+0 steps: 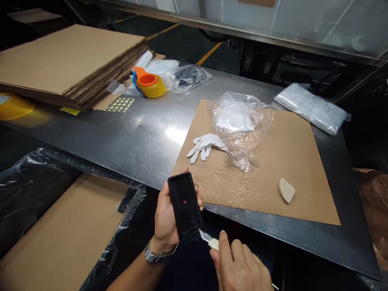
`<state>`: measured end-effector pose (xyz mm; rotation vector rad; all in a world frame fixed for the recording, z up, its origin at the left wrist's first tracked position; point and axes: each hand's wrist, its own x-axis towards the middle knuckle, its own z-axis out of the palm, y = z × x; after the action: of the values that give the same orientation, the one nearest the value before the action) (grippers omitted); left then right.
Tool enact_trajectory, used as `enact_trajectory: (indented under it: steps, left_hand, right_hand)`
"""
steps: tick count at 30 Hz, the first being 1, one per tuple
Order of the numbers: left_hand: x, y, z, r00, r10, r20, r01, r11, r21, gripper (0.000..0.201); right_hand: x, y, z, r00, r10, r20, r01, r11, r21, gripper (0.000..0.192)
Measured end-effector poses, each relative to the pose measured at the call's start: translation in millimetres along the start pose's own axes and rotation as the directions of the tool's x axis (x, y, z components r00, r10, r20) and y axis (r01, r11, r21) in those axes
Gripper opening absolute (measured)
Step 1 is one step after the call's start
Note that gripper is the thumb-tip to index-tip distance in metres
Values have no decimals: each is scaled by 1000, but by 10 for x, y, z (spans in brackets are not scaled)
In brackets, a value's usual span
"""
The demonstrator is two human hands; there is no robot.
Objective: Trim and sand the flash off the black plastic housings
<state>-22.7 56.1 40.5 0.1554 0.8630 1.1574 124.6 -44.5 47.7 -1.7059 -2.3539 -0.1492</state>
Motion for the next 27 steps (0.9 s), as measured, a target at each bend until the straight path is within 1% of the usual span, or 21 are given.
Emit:
enact_trajectory:
  steps: [4,9,17,27]
  left_hand:
    - [-2,-8,1,1000,14,8,-14,1000,7,50]
    - [-14,-24,13,997,74,18,-74,997,24,54]
    - [-28,-48,-3,993,105,53,-107,994,37,53]
    - [-25,-72,-14,994,98,45,-102,991,89,52]
  right_hand:
    - [1,5,-14,1000,-4,28,4,1000,4,39]
    - [9,16,-14,999,-11,31,10,1000,8,39]
    - [17,58,-41,995,-34,92,29,998,56,42]
    - [-29,59,-12,997,-16,81,16,1000,2,41]
